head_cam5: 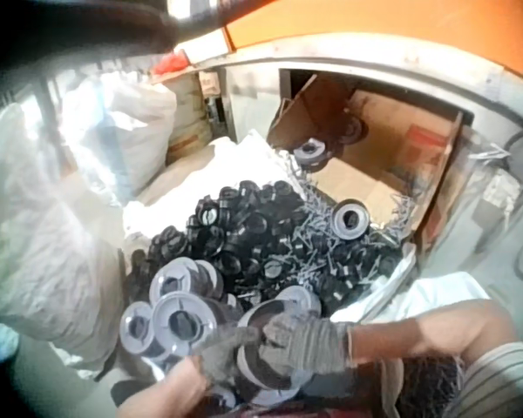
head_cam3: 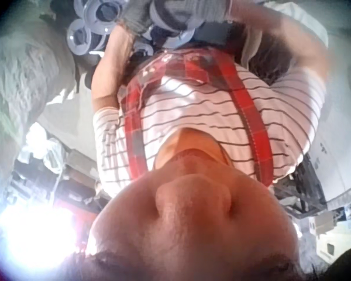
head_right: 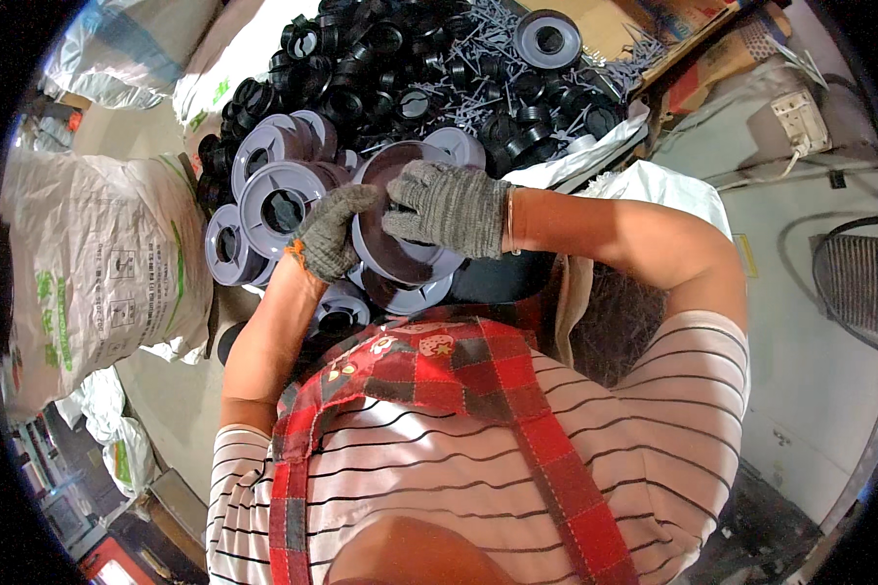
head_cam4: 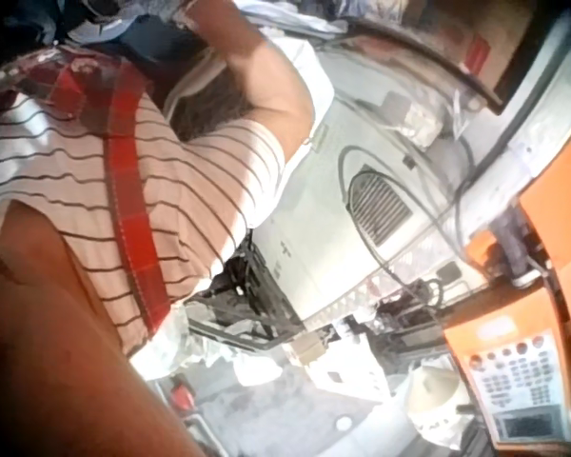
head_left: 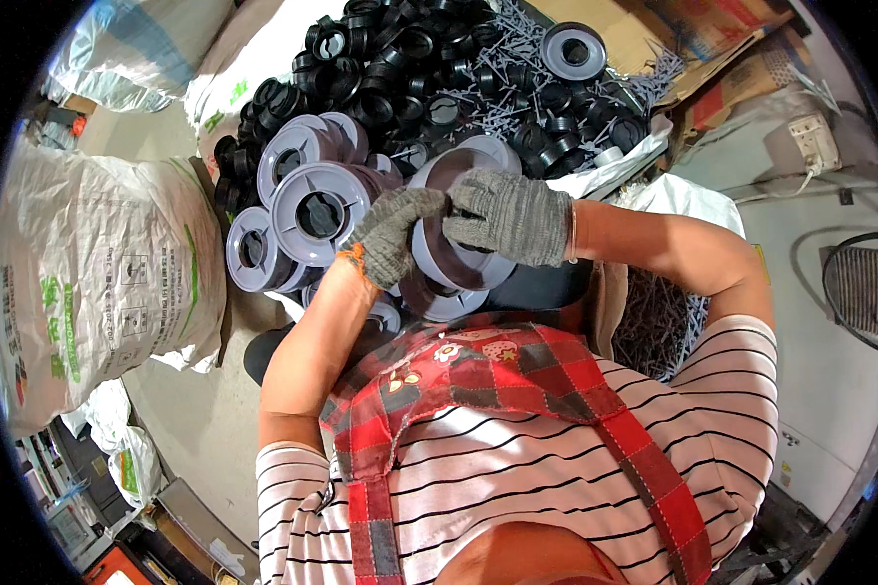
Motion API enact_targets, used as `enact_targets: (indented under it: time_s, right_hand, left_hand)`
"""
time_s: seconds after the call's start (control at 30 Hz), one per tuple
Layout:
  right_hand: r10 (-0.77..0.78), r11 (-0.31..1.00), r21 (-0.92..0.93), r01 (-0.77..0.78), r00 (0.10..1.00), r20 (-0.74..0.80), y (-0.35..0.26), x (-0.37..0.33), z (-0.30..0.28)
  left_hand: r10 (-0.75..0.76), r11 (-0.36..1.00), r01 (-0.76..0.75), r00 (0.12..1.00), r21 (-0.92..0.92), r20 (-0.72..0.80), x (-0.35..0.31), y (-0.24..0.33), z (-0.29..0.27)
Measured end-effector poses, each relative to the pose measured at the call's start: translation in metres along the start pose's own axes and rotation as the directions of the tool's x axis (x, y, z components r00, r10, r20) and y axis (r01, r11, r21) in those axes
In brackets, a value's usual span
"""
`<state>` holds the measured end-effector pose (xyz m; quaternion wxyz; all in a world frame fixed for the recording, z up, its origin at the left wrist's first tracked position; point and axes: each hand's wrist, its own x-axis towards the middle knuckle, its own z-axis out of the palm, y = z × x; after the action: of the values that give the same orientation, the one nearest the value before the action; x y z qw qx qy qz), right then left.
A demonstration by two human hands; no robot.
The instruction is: The person sits on the floor and sorts a large pile of black and grey plastic components. They pick up individual grey circular parts, inspect them, and place them into a white sack. The person also handles black plastic parts and grey plastic shavings, moving them between piles and bags.
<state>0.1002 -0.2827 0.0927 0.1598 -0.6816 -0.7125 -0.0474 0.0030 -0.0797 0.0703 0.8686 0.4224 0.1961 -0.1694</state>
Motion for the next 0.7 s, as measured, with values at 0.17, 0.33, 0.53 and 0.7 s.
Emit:
enact_targets:
  time_s: [0.17,0.33,0.53,0.7]
  right_hand:
    - [0.453,0.856,0.279,-0.434,0.891,-0.004,0.009,0.016,-0.014]
    - [0.647,0.714,0.348,-0.607,0.762,0.001,0.023,0.013,-0.003]
    - [0.734,0.617,0.453,-0.644,0.678,-0.035,0.027,0.014,0.013]
    - [0.705,0.609,0.399,-0.685,0.699,0.124,0.032,0.017,0.010]
  left_hand:
    - [0.306,0.933,-0.292,0.951,0.210,-0.040,0.000,-0.006,0.021]
    - [0.192,0.974,-0.204,0.974,-0.093,-0.124,0.000,0.007,0.038]
    - [0.375,0.926,-0.367,0.922,0.089,-0.098,0.004,-0.005,0.044]
    - [0.486,0.851,-0.466,0.874,0.243,-0.024,0.004,-0.012,0.045]
